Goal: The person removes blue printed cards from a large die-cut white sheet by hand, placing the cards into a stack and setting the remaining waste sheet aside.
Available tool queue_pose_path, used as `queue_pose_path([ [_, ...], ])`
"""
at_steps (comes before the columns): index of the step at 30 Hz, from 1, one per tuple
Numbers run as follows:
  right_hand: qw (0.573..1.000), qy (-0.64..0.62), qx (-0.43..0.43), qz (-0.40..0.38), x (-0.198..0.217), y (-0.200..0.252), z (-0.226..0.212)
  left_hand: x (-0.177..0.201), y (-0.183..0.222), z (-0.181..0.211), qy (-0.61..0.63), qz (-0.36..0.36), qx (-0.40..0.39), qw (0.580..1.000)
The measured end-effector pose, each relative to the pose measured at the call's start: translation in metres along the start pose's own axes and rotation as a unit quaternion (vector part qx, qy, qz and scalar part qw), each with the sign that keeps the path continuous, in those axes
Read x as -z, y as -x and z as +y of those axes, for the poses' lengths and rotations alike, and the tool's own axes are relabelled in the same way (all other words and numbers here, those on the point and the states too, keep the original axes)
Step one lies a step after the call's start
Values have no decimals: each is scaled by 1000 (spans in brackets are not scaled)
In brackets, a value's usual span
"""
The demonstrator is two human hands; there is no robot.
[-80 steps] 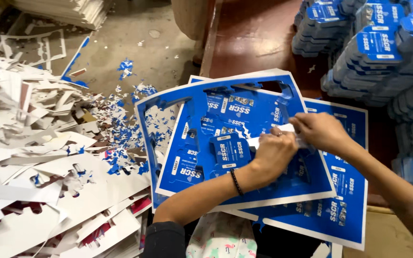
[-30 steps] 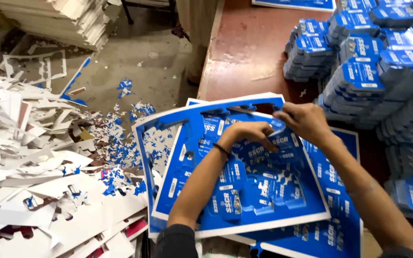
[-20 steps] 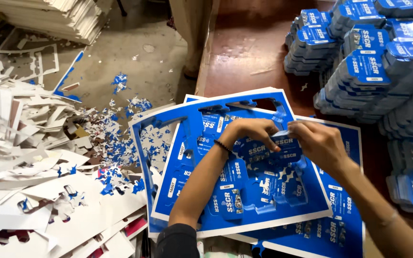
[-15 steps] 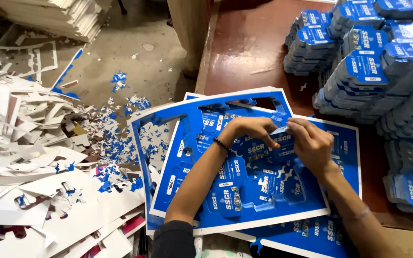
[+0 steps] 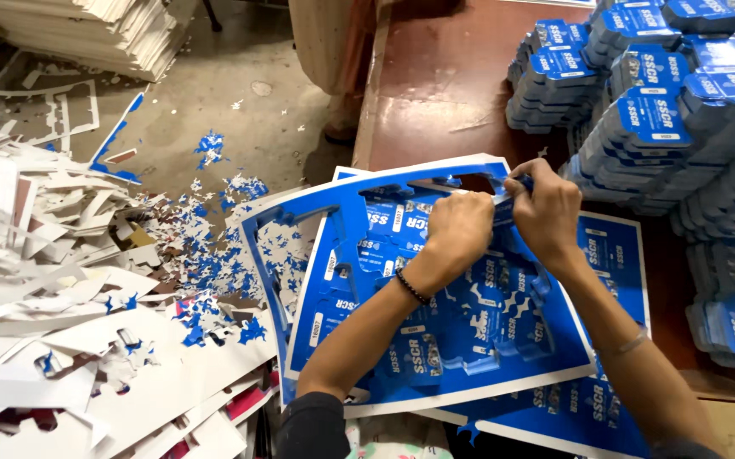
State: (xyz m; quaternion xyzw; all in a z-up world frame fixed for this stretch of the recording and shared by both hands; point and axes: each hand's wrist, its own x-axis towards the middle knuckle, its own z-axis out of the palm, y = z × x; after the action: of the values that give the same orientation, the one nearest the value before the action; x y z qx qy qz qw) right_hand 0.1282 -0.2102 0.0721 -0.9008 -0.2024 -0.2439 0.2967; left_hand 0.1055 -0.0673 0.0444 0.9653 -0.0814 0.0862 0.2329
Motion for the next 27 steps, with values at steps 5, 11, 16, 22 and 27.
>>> queue_pose_path([
  [5, 996, 1, -53, -75, -3, -16, 10, -22, 0, 9, -25, 30, 17, 999],
  [11, 963, 13, -107, -245, 2, -37, 40, -40, 11, 20, -53, 62, 28, 996],
  [16, 889, 83, -186, -410, -24, -45, 72, -41, 38, 37, -279, 93, -31, 955],
  [22, 869, -319, -232, -300, -4, -34, 104, -26, 30, 15, -45, 25, -89, 995],
  [27, 648, -722, -226, 83, 38, -78, 50, -9, -3, -29, -6, -29, -53, 998],
])
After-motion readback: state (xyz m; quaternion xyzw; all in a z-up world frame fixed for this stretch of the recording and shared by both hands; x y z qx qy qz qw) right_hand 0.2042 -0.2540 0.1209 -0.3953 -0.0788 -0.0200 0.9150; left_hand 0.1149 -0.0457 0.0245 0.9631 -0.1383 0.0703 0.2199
